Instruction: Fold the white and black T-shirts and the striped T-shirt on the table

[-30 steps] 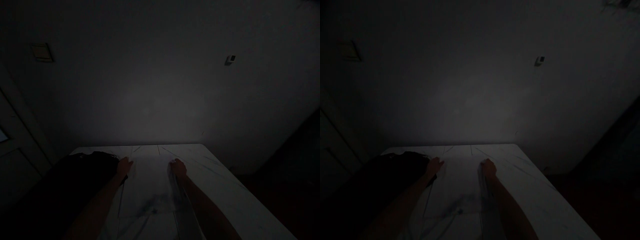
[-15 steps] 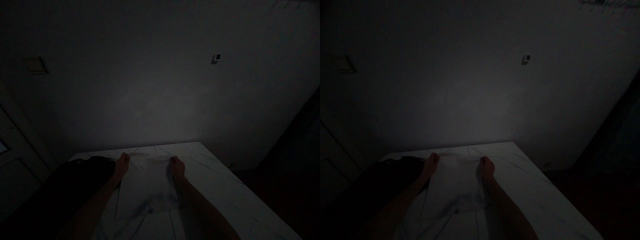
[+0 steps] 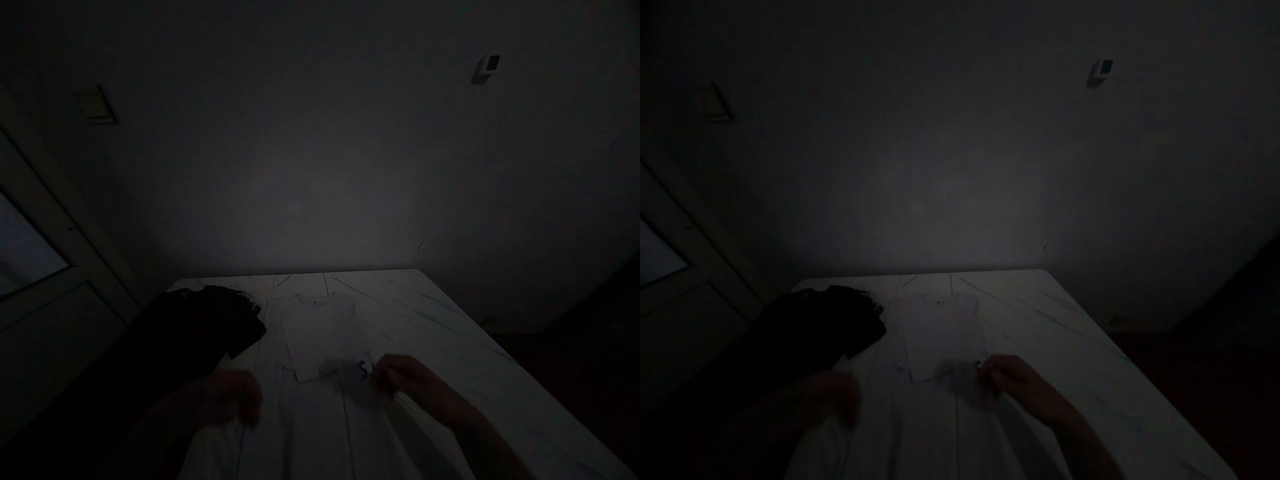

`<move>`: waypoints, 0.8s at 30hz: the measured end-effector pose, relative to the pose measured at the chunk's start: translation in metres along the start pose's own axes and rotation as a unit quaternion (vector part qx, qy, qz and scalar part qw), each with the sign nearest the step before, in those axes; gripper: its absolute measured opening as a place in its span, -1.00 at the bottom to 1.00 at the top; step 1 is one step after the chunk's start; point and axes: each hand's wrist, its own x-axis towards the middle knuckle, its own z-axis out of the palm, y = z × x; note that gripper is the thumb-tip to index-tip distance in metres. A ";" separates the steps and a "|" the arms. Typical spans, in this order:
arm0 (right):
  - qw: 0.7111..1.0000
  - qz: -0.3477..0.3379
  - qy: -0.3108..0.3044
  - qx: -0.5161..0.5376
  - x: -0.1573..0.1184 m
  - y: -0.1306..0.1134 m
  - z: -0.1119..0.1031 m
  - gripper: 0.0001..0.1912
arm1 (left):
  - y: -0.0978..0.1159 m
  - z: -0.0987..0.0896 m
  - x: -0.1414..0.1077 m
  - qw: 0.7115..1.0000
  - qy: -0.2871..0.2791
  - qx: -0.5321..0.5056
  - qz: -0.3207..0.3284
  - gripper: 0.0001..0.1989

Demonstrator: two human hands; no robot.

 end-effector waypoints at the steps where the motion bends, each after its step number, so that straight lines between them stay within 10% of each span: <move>1: 0.998 0.016 0.045 -0.044 0.025 0.007 -0.002 -0.54 | 0.004 0.008 0.012 1.000 -0.001 0.020 0.003 -0.58; 5: 0.928 0.090 0.145 -0.330 0.132 0.039 -0.008 -0.65 | 0.022 0.033 0.088 0.963 0.089 0.254 -0.013 -0.61; 9: 0.891 0.090 0.123 -0.428 0.193 0.054 -0.008 -0.59 | 0.026 0.044 0.161 0.935 0.110 0.336 -0.037 -0.54; 24: 0.900 0.028 0.174 -0.398 0.192 0.068 -0.007 -0.76 | 0.007 0.038 0.207 0.916 0.085 0.389 -0.052 -0.81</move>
